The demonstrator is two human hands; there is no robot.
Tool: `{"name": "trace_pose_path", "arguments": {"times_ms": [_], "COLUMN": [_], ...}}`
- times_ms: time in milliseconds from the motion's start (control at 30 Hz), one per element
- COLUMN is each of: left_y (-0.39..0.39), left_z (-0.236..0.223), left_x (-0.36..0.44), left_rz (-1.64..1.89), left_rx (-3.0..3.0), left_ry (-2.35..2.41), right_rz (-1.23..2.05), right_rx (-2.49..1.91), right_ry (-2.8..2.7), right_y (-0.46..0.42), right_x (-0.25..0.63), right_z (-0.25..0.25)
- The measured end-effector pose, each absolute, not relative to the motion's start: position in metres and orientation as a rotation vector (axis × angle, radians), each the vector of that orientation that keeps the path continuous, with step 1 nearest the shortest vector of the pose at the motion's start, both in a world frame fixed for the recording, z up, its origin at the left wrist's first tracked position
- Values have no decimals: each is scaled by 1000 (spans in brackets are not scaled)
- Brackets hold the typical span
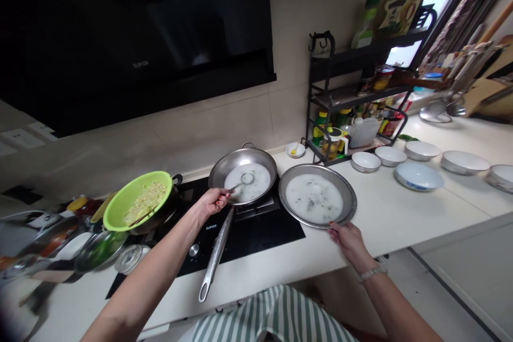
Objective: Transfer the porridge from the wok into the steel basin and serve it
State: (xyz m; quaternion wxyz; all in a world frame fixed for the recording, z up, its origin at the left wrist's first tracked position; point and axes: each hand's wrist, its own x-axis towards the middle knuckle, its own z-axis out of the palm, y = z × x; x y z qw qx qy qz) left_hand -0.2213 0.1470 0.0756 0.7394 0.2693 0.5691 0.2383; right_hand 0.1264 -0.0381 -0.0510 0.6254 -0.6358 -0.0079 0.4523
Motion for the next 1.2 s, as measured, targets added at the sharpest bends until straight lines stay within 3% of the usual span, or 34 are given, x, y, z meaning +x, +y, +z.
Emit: {"name": "trace_pose_path", "arguments": {"times_ms": [600, 900, 1200], "left_y": [84, 56, 48], "left_z": [124, 102, 69], "left_x": [-169, -103, -72], "left_rz": [534, 405, 442], "left_rx": [620, 747, 1366], "left_ry": [1119, 1069, 1156], "right_rz": [1152, 1164, 1155], "right_rx": [-1359, -1344, -1321], "right_ry": [-107, -130, -151], "right_y": [-44, -45, -47], "right_x": [133, 133, 133], "right_z": [-62, -63, -63]}}
